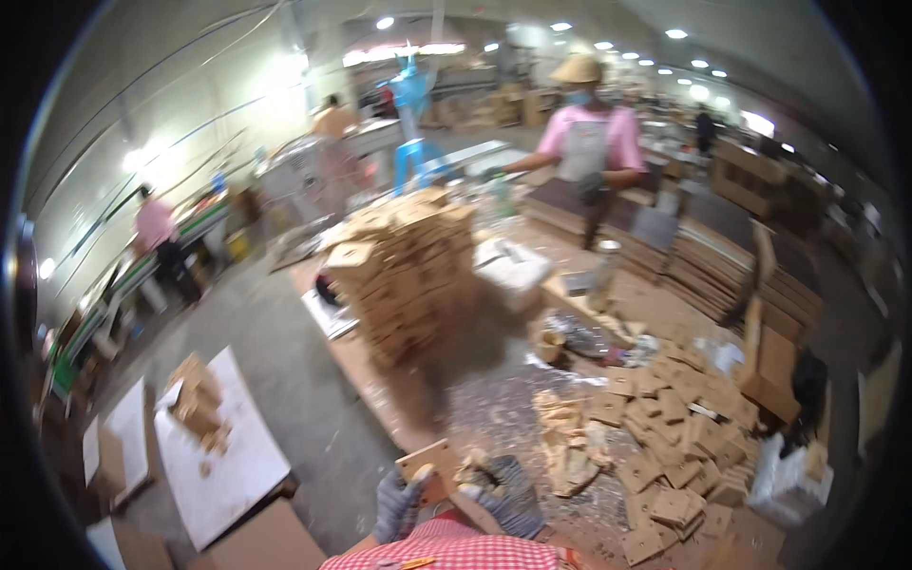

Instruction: The person picks up square wooden blocks with holes from a table and places them onto stacks, occasionally wiping or handling a piece of cloth.

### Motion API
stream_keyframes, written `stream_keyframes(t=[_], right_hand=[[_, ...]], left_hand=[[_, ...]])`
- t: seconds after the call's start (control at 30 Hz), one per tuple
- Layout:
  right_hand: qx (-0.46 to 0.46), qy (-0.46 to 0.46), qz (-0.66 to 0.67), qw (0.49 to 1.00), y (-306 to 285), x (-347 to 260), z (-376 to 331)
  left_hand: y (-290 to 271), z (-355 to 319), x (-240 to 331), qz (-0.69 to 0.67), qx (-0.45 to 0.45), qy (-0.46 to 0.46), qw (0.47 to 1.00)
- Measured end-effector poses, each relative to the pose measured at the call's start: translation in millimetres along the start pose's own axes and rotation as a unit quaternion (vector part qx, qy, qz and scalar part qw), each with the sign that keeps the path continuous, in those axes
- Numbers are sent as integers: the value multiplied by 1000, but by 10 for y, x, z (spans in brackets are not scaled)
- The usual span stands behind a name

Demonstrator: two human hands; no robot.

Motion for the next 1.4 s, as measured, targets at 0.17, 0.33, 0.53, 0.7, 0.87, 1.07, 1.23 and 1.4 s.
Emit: stream_keyframes(t=[0.17, 0.33, 0.53, 0.7, 0.87, 1.07, 1.23, 1.4], right_hand=[[90, -53, 24, 994, -455, -130, -133], [90, 11, 139, 986, -670, -159, -330], [90, -16, 145, 985, -737, -139, -407], [70, -108, -12, 992, -779, -379, -430], [127, -105, 20, 986, -855, -574, -562], [190, -176, -43, 965, -945, -659, -711], [249, -197, -229, 920, -1003, -744, -902], [228, -111, 154, 955, -1172, -487, -988]], left_hand=[[399, 121, 59, 17, -237, -43, 970], [557, 217, 48, 108, -383, -61, 915], [749, 98, 198, 62, -491, -120, 861], [946, 49, 135, 17, -450, -146, 881], [1006, 160, -5, -30, -403, -61, 913], [1026, 23, 159, -47, -387, 7, 921], [1072, 36, 255, -203, -408, -17, 890], [1215, -67, 473, -127, -434, -22, 892]])
Point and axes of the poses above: each hand's wrist, its own z-axis towards the middle knuckle, its own y-axis out of the palm, x = y × z, the point moved 6 cm from there along z, towards the middle knuckle, and after that the axes turned 6 degrees about y, right-handed, at the moved point
